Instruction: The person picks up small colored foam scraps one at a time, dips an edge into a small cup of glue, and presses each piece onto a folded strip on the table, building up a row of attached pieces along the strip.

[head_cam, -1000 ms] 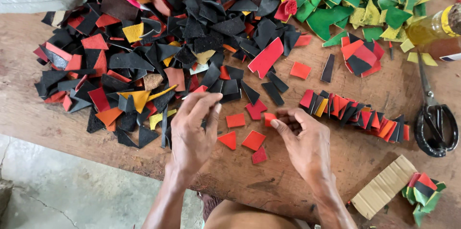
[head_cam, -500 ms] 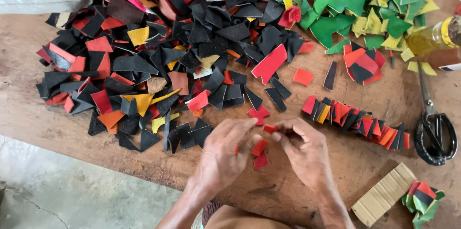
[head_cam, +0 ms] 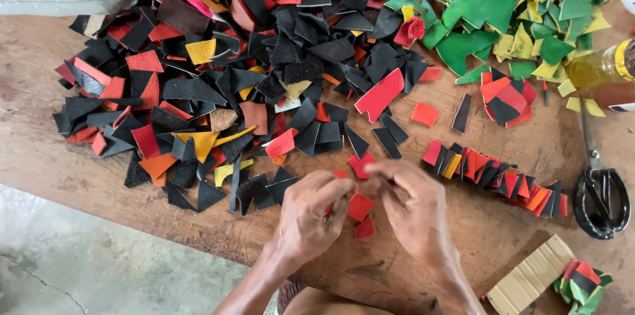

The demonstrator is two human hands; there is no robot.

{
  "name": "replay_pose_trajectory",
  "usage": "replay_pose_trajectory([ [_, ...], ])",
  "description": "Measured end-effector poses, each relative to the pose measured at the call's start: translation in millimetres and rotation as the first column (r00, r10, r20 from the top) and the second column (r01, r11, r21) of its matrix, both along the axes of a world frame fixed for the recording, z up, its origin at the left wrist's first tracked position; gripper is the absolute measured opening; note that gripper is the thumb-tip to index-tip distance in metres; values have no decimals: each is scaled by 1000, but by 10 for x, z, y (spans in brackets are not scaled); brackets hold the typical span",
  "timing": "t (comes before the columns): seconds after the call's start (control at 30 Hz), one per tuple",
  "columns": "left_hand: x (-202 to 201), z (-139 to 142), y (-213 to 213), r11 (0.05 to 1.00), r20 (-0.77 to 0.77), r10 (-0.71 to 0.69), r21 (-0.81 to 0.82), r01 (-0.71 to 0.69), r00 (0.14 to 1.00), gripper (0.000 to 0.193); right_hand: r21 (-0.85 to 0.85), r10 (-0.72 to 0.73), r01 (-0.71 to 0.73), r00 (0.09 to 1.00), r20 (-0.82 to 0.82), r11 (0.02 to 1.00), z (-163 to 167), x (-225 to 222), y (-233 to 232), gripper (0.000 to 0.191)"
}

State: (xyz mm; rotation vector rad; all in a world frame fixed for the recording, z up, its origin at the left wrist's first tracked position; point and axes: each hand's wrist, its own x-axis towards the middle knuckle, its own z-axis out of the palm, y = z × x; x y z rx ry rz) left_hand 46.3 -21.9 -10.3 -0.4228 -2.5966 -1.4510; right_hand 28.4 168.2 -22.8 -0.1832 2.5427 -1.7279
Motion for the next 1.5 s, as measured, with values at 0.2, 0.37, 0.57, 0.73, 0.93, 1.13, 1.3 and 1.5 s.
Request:
replay_pose_trajectory([
  [0.2, -8, -59, -33, 995, -121, 27, -88, -37, 992, 23, 348, -13, 88, 977, -213, 933, 158, -314, -288, 33],
  [0.37, -106, -66, -81, 997, -125, 52, -52, -59, 991, 28, 321, -35, 96, 981, -191, 942, 90, -405, -424, 31],
  [0.57, -144, -94, -121, 998, -88, 15, -54, -19, 996, 32, 238, -128, 143, 989, -78, 961, -25, -371, -349, 22],
  [0.73, -159, -100, -90, 990, -81, 27, -139, -38, 996, 34, -118, -163, 205, 942, 294, 972, -98, -256, -95, 16],
  [0.93, -157, -71, -59, 974, -115, 99, -191, -120, 988, 31, -188, -194, 280, 905, 378, 941, -223, -40, 129, 18],
  [1.13, -149, -52, -44, 947, -94, 49, -312, -77, 994, 48, -177, -164, 224, 939, 301, 958, -349, 97, 150, 16],
  [1.3, -104, -20, -3, 949, -111, 25, -311, -58, 993, 51, -231, -152, 228, 941, 304, 946, -363, 122, 190, 15],
  [1.5, -53, 21, 26, 898, -137, 7, -435, -66, 991, 51, -197, -172, 240, 936, 306, 951, -397, 134, 211, 14],
])
